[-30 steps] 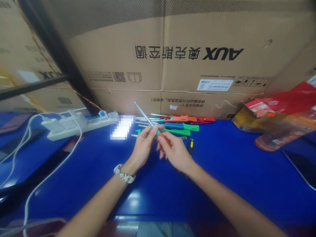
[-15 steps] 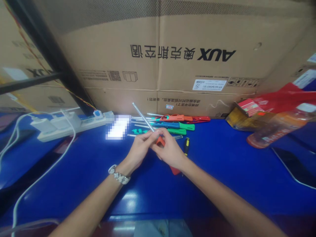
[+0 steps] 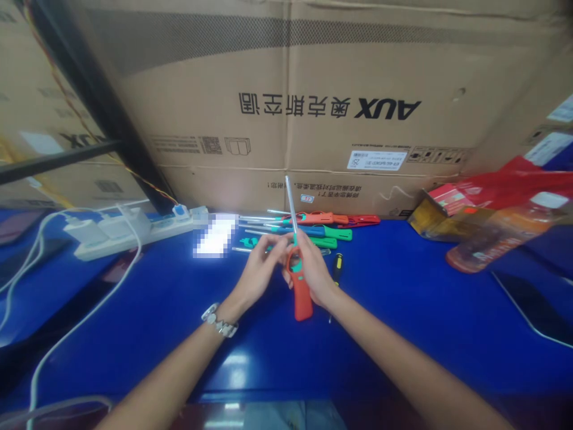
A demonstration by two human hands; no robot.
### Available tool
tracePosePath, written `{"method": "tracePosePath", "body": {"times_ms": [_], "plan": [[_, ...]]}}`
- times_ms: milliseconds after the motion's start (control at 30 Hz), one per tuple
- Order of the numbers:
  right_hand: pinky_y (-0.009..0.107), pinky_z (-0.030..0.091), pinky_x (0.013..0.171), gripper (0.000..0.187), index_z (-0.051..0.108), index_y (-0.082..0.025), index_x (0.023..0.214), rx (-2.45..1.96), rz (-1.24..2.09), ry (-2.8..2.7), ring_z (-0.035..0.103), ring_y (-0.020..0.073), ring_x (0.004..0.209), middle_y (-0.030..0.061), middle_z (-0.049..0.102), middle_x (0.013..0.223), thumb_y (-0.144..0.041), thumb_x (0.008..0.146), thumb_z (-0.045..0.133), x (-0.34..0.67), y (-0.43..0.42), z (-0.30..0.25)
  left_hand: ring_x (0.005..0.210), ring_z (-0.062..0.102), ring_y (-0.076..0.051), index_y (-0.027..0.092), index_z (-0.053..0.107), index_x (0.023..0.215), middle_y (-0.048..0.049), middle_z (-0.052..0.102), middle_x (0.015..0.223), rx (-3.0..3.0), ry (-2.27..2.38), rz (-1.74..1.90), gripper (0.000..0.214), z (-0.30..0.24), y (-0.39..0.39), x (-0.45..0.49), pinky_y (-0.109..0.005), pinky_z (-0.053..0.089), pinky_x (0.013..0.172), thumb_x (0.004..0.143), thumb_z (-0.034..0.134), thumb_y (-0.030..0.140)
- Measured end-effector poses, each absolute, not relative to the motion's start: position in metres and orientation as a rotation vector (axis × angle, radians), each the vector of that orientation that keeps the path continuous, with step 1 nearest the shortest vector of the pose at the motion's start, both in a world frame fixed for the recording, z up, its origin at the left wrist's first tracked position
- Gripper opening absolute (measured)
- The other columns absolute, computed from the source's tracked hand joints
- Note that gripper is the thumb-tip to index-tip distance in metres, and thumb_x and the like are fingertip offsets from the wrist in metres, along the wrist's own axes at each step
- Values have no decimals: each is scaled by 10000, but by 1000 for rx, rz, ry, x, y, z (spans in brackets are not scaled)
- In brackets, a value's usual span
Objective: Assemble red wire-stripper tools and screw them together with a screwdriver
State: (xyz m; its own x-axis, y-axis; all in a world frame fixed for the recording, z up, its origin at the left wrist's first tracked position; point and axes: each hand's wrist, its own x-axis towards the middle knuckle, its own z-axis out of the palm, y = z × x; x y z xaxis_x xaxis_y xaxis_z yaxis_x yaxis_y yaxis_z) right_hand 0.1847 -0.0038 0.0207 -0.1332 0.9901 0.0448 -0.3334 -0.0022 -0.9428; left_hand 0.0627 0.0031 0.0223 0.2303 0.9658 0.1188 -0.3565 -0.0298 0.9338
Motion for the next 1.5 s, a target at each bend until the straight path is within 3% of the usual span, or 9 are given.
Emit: {"method": "tracePosePath", "body": {"times_ms": [200,300,467,667,933,1033,1133,1267,1500], "plan": [[215,485,401,381,532,-208,809,-810,1349,-815,586,110,477,-41,611,648,-575,835,633,191,9,23,648,626,-145,199,528,1034,-6,654,850,1598,900,970,578,16,-8,58,-241,494,567,608,902,311],[249,539,493,330,565,-208,856,-748,1292,-709,647,138,577,-18,674,699,-521,834,665,197,15,25,622,643,-169,216,439,1190,-6,667,833,1620,919,718,658,8,-12,63,-292,527,575,699,839,394],[301,578,724,308,605,-219,1044,-703,1225,-738,735,175,746,8,755,805,-458,860,667,206,19,31,814,641,-190,192,472,1191,-56,656,949,1759,895,691,356,0,-12,67,-367,551,780,934,570,419],[317,577,711,298,602,-218,933,-785,1193,-884,731,186,726,34,767,863,-513,894,606,200,17,32,1093,571,-231,201,437,1326,-83,592,1209,1902,940,758,419,1,-17,70,-402,470,1011,988,455,448],[308,543,659,402,590,-232,1150,-829,1105,-1480,663,175,702,11,696,802,-566,945,503,218,4,36,1170,568,-252,218,574,1265,-111,548,1365,1952,848,924,422,7,-10,76,-385,482,987,939,540,482],[316,530,726,406,578,-206,1226,-888,898,-1670,649,170,747,10,666,808,-509,978,474,231,2,41,887,630,-214,196,696,860,-85,672,989,2252,907,971,249,20,-13,60,-348,499,804,870,653,441],[345,517,793,394,519,-218,1315,-1014,717,-1988,665,190,846,50,694,994,-450,999,474,240,-7,41,484,387,-103,182,416,512,23,417,520,2309,686,1329,441,32,-15,44,-275,315,513,917,565,274],[408,480,883,329,562,-177,1235,-1175,356,-2458,626,262,1035,125,670,1142,-402,1006,490,238,-18,30,491,294,-93,180,335,533,36,322,525,2303,475,1658,417,37,-14,39,-284,217,495,883,557,141],[429,423,875,415,601,-161,1216,-1107,-77,-2655,545,276,1017,133,614,1103,-485,963,538,231,-8,16,465,306,-85,179,325,511,47,307,502,2367,791,1391,465,25,-1,45,-271,246,485,930,527,190]]}}
